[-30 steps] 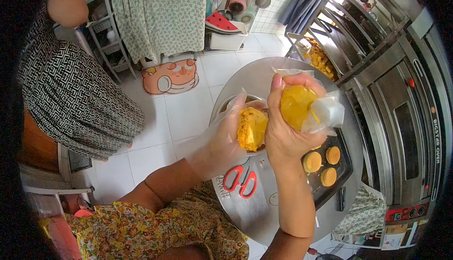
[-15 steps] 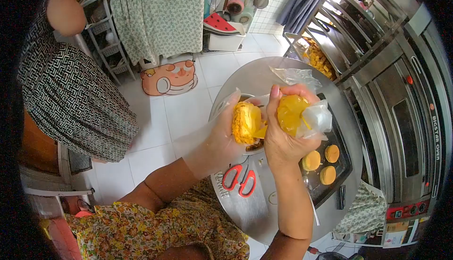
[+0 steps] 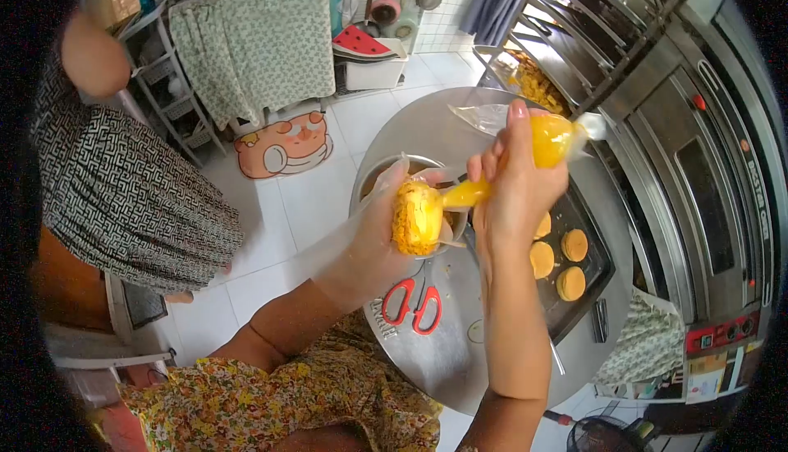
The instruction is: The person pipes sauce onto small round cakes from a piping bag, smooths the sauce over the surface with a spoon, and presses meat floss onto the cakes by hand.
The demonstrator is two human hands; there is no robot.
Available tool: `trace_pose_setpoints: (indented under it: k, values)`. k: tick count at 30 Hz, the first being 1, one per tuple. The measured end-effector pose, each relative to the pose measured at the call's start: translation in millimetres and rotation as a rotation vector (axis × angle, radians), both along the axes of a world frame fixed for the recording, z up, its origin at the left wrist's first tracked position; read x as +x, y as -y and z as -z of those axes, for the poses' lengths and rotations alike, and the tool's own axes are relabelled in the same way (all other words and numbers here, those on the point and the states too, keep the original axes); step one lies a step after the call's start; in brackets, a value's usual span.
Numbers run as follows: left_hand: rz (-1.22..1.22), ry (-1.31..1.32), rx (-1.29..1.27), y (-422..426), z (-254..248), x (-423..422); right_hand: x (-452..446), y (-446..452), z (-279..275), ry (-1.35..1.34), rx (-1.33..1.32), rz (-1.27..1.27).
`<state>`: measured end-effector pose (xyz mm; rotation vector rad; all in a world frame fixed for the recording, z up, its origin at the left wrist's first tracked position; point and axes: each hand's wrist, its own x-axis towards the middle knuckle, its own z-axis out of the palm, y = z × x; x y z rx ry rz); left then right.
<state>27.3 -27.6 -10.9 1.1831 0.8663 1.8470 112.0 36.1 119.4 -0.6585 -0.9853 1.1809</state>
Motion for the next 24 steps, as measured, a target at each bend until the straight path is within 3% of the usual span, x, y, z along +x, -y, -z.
trace_pose_setpoints:
  k: [1,5,8,9,11,12,14,15,16,17,20,22,23,24]
  values:
    - [-0.014,-0.009,0.006,-2,4,2,2,-10,7,-0.036,-0.056,-0.001]
    - [0.409,0.557,-0.145,-17,10,-5,25,-50,36,-0.172,-0.238,0.031]
    - [0.220,0.379,-0.064,12,-26,0,62,-66,39,-0.195,-0.324,0.023]
    - [0.213,0.343,-0.028,17,-38,-4,81,-75,48,-0.080,-0.353,-0.026]
    - [0.401,0.531,-0.005,14,-33,-24,108,-70,63,0.342,-0.361,-0.136]
    - [0.592,0.758,-0.020,3,-18,-39,115,-63,71,0.596,-0.350,-0.146]
    - [0.498,0.690,0.037,2,-11,-41,121,-51,101,1.126,-0.273,-0.005]
    - [0.224,0.387,0.105,7,-16,-29,134,-52,124,1.399,-0.087,0.045]
    - [0.147,0.307,0.125,10,-20,-26,139,-49,132,1.664,0.109,0.098]
    - [0.065,0.229,0.141,13,-24,-22,147,-47,135,1.678,0.043,0.061]
    - [0.425,0.685,0.035,10,-30,-37,140,-11,78,1.738,-0.122,0.050]
    - [0.678,0.992,-0.053,1,-31,-39,166,4,62,1.438,0.035,0.264]
    - [0.548,0.836,-0.024,1,-30,-36,184,7,54,1.500,0.140,0.365]
    - [0.414,0.675,0.011,5,-29,-33,193,24,37,1.616,0.069,0.406]
